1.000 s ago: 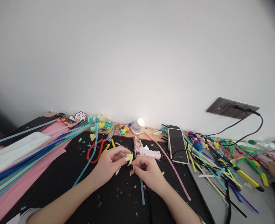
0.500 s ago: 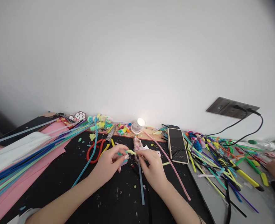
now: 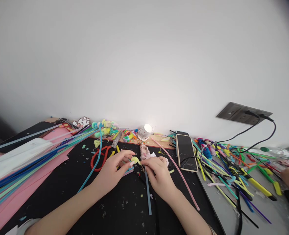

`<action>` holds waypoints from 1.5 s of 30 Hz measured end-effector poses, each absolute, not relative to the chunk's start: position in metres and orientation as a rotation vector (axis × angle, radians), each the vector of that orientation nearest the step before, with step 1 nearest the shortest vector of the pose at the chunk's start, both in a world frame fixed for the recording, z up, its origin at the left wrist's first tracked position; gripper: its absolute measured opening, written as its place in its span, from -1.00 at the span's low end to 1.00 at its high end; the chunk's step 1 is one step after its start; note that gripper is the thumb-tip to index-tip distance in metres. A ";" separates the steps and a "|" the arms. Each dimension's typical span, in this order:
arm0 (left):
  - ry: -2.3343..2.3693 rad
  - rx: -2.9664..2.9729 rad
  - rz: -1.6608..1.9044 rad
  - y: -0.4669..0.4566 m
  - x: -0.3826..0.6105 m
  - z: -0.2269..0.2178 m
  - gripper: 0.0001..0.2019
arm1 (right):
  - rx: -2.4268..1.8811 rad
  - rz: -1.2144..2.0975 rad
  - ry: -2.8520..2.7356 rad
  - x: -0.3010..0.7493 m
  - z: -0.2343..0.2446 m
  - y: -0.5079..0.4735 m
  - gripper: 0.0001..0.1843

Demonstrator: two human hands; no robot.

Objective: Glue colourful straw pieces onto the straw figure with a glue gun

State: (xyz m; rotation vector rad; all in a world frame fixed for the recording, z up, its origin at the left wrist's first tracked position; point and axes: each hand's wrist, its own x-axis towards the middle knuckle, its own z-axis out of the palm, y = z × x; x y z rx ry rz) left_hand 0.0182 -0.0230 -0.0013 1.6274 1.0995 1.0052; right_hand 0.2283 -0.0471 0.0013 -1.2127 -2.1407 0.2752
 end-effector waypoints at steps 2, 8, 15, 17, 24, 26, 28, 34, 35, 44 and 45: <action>1.070 1.644 0.991 -0.023 0.018 -0.002 -0.80 | -1.227 0.244 -2.159 0.228 0.003 -0.048 -0.70; 0.984 1.597 0.943 -0.023 0.019 -0.006 -0.84 | -1.196 0.059 -2.117 0.227 0.004 -0.048 -0.71; 0.936 1.243 1.048 -0.021 0.022 -0.004 -0.80 | -1.092 -0.198 -1.875 0.228 0.009 -0.050 -0.77; 0.925 1.123 1.102 -0.021 0.022 0.000 -0.76 | -1.067 -0.199 -1.863 0.228 0.011 -0.052 -0.80; 0.753 0.871 1.156 -0.025 0.021 0.005 -0.71 | -1.121 0.688 -1.758 0.222 0.002 -0.051 -0.84; 0.741 0.952 1.060 -0.026 0.023 0.003 -0.74 | -1.072 0.954 -1.584 0.220 -0.001 -0.048 -0.80; 0.733 1.048 0.972 -0.026 0.025 0.000 -0.79 | -1.052 1.074 -1.475 0.218 -0.003 -0.046 -0.76; 0.727 1.279 0.904 -0.026 0.027 -0.007 -0.88 | -1.103 1.111 -1.399 0.218 0.000 -0.046 -0.62; 0.735 1.299 0.903 -0.026 0.027 -0.008 -0.89 | -1.110 1.117 -1.399 0.218 0.000 -0.046 -0.62; 0.759 1.333 0.871 -0.027 0.026 -0.011 -0.89 | -1.180 1.135 -1.419 0.220 -0.004 -0.044 -0.58; 0.763 1.333 0.878 -0.027 0.026 -0.011 -0.89 | -1.184 1.134 -1.425 0.220 -0.004 -0.045 -0.58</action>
